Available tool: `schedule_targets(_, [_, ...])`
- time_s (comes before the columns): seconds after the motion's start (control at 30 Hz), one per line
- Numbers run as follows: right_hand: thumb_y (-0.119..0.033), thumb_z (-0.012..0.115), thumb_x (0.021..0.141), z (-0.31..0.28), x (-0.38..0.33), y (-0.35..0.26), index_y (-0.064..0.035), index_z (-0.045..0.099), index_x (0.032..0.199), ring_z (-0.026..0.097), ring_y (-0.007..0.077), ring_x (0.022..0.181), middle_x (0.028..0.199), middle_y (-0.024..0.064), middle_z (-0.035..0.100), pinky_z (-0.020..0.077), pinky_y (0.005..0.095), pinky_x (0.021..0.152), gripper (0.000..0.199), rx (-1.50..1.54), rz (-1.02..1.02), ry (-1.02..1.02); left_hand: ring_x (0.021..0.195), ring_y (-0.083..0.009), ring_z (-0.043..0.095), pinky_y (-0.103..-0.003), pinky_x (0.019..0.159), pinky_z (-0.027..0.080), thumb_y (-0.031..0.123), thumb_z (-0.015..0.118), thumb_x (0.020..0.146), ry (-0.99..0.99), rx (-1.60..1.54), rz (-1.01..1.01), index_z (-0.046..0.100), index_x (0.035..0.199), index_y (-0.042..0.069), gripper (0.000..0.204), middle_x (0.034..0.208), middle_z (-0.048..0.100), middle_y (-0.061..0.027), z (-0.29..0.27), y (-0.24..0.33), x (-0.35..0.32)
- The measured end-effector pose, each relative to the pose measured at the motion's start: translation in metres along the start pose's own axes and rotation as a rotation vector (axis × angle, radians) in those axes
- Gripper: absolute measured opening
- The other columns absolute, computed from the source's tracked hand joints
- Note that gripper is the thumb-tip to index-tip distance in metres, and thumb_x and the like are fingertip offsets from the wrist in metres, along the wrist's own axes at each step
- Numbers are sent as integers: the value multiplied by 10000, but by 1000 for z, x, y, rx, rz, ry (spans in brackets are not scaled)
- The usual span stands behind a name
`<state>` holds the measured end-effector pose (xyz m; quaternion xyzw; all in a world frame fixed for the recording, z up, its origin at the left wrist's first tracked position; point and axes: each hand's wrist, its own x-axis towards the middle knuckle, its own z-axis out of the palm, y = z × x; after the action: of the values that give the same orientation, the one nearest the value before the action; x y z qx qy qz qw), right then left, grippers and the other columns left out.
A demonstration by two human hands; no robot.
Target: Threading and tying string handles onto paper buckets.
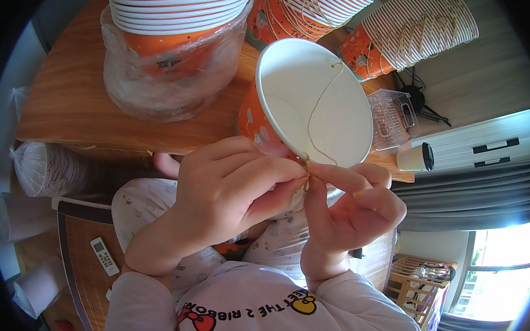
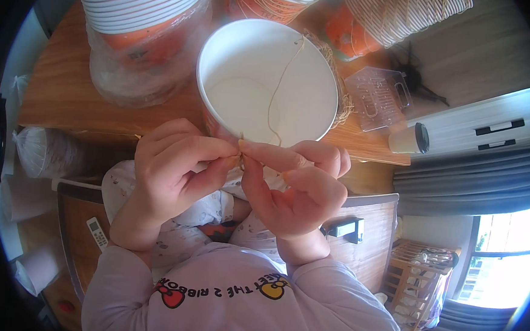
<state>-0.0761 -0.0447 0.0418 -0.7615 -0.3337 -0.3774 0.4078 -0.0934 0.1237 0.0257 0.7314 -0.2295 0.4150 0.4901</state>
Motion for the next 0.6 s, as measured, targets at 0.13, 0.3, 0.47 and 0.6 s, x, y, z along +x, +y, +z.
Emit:
schedule_targets(0.13, [60, 764, 715, 0, -3, 1, -118, 334, 964, 507, 150, 767, 899, 23, 752, 360, 277, 753, 528, 63, 8, 4, 531, -177, 559, -281, 494, 434, -69, 764, 629, 11, 15, -18, 690, 830, 36, 238, 685, 659, -24, 0, 1, 0])
schedule_targets(0.3, [86, 736, 759, -3, -2, -5, -129, 270, 1051, 499, 173, 828, 945, 81, 747, 393, 261, 751, 591, 114, 46, -86, 531, -168, 570, -274, 490, 438, -67, 774, 639, 3, 19, -27, 687, 824, 38, 230, 682, 656, -22, 0, 1, 0])
schedule_targets(0.47, [76, 743, 769, -5, -4, -3, -129, 268, 1065, 492, 179, 831, 954, 84, 747, 392, 261, 761, 597, 108, 54, -109, 535, -164, 580, -272, 494, 442, -60, 779, 631, 17, -27, -71, 682, 813, 42, 230, 665, 646, -26, 2, 3, 0])
schedule_targets(0.6, [60, 756, 765, -4, -5, -1, -128, 286, 1049, 494, 172, 815, 943, 69, 753, 380, 277, 768, 580, 104, 56, -108, 538, -162, 581, -269, 494, 442, -60, 779, 633, 17, -23, -66, 683, 811, 45, 227, 656, 641, -27, 2, 3, -1])
